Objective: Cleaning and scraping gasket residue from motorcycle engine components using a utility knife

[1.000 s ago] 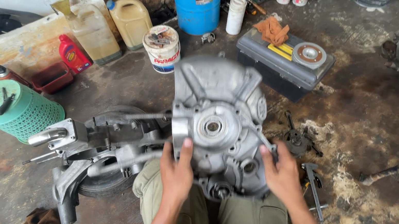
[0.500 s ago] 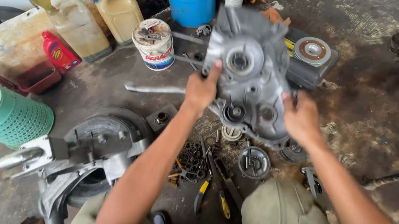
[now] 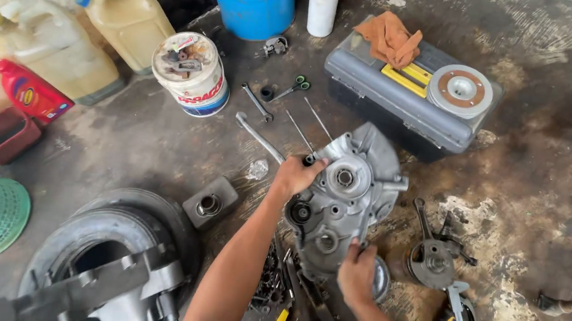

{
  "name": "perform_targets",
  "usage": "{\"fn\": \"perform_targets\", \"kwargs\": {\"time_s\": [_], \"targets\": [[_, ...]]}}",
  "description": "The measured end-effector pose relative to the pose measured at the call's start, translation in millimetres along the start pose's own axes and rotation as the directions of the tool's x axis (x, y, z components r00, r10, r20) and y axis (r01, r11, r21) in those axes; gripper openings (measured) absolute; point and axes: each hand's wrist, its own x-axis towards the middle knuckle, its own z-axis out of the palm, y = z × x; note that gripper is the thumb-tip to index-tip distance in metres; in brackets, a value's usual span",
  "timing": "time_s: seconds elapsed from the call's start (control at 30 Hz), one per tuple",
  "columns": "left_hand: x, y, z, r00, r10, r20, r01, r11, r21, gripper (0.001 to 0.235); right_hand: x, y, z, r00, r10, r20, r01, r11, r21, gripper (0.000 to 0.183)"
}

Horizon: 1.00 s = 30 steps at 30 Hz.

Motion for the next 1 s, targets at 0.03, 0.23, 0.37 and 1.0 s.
{"fn": "perform_targets", "kwargs": {"time_s": [0.03,0.23,0.37,1.0], "targets": [[13,-10,5,1.000,-0.004,0.002,0.004,1.000,-0.003,0.061,0,3,11,1.000,0.003,0.001,-0.003,1.000,-0.004,0.040],[69,-80,24,0.997,0.035,-0.063,-0.024,0.988,0.155,0.070,0,18,63,0.994,0.029,0.101,-0.037,0.996,0.078,0.038],[70,-94,23,1.000,0.019,-0.008,-0.017,0.985,0.173,0.075,3,33,78,0.994,0.045,0.104,-0.043,0.999,-0.026,0.046],[75,-117,36,0.995,-0.081,0.050,0.073,0.987,0.143,0.070,11,50,86,0.975,0.102,0.197,-0.090,0.993,-0.072,0.055]]}}
